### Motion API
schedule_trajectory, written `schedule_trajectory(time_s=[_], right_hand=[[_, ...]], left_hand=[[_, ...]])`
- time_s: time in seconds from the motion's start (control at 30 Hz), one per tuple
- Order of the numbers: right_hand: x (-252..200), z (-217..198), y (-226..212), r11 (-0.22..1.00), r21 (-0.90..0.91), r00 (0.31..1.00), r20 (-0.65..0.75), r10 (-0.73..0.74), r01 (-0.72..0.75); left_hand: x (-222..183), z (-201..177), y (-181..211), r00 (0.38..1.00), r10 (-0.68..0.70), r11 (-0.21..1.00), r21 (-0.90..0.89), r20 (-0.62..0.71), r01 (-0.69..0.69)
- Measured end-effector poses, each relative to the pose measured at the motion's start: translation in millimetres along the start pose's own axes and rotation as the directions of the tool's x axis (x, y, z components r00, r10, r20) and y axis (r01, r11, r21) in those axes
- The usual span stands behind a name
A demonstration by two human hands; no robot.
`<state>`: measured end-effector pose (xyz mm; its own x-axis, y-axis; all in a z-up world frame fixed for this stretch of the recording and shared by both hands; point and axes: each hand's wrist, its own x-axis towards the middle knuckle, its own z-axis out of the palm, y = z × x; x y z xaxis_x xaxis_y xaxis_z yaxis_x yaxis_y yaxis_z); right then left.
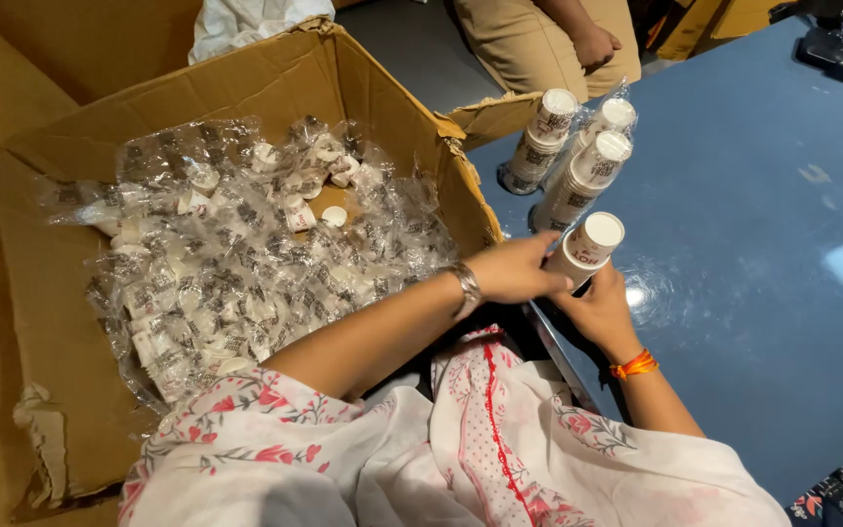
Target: The person organizes and stacks small white paper cups from a large cardboard box, occasionally placing stacks into clear plastic bags by hand.
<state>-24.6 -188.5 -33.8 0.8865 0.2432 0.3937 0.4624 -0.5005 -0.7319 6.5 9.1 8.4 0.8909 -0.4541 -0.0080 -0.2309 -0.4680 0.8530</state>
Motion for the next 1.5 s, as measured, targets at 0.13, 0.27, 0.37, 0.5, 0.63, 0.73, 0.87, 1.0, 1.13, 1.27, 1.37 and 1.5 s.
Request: schedule_trajectory(time_s=[0.13, 0.27, 0.37, 0.5, 0.63, 0.73, 0.87, 1.0, 1.13, 1.27, 1.37, 1.5], right_hand=[[5.1, -3.4, -33.3, 0.992, -0.023, 0.992, 0.032, 0.122, -0.121], [5.5, -4.3, -28.8, 0.998, -0.033, 0.998, 0.027, 0.057, -0.056], [4.0, -3.8, -23.9, 0.999, -0.043, 1.0, 0.016, 0.026, -0.025], [2.1, -6.4, -24.5, 0.999, -0.008, 0.999, 0.015, 0.037, -0.036], [1.7, -23.6, -44.0, 0.999, 0.017, 0.997, -0.066, -0.038, 0.039], [3.2, -50.1, -89.0, 0.948, -0.144, 0.857, -0.406, -0.318, 0.284], [8.8, -74.3, -166.5, 0.857, -0.261, 0.785, -0.348, -0.512, 0.444], [16.6, -78.5, -220.0, 0.818, -0.096, 0.819, -0.039, -0.573, 0.568], [19.7, -83.4, -209.6, 0.847, -0.062, 0.849, 0.017, -0.528, 0.528], [19.7, -90.5, -183.0, 0.913, 0.047, 0.914, 0.008, -0.405, 0.404], [7.1, -85.2, -153.1, 0.921, 0.287, 0.963, -0.02, -0.269, 0.263], [-17.8, -74.4, -86.8, 0.725, 0.687, 0.996, -0.014, 0.088, -0.055]], left_hand=[[-19.7, -86.8, 14.6, 0.986, -0.133, 0.991, -0.045, -0.104, 0.129], [-18.4, -104.9, -43.4, 0.894, -0.305, 0.701, 0.557, -0.329, 0.444], [6.9, -82.6, -172.3, 0.905, -0.25, 0.606, 0.673, -0.344, 0.423], [3.5, -96.4, -118.9, 0.883, -0.102, 0.741, 0.557, -0.459, 0.375], [-20.9, -138.0, -20.5, 0.816, 0.101, 0.904, 0.394, -0.569, 0.163], [-55.3, -149.3, 63.6, 0.802, 0.11, 0.97, 0.238, -0.587, 0.042], [-70.0, -124.1, 99.2, 0.933, 0.129, 0.99, -0.009, -0.336, -0.14], [-65.3, -89.6, 90.3, 0.986, 0.156, 0.831, -0.547, 0.063, -0.096], [-66.0, -88.8, 92.2, 0.967, 0.172, 0.701, -0.713, 0.188, 0.015], [-54.5, -83.2, 78.8, 0.974, 0.129, 0.61, -0.789, 0.188, 0.072], [-57.0, -83.5, 89.9, 0.986, 0.13, 0.553, -0.833, 0.106, 0.017], [-49.0, -74.8, 90.1, 0.965, 0.237, 0.506, -0.862, 0.111, -0.025]])
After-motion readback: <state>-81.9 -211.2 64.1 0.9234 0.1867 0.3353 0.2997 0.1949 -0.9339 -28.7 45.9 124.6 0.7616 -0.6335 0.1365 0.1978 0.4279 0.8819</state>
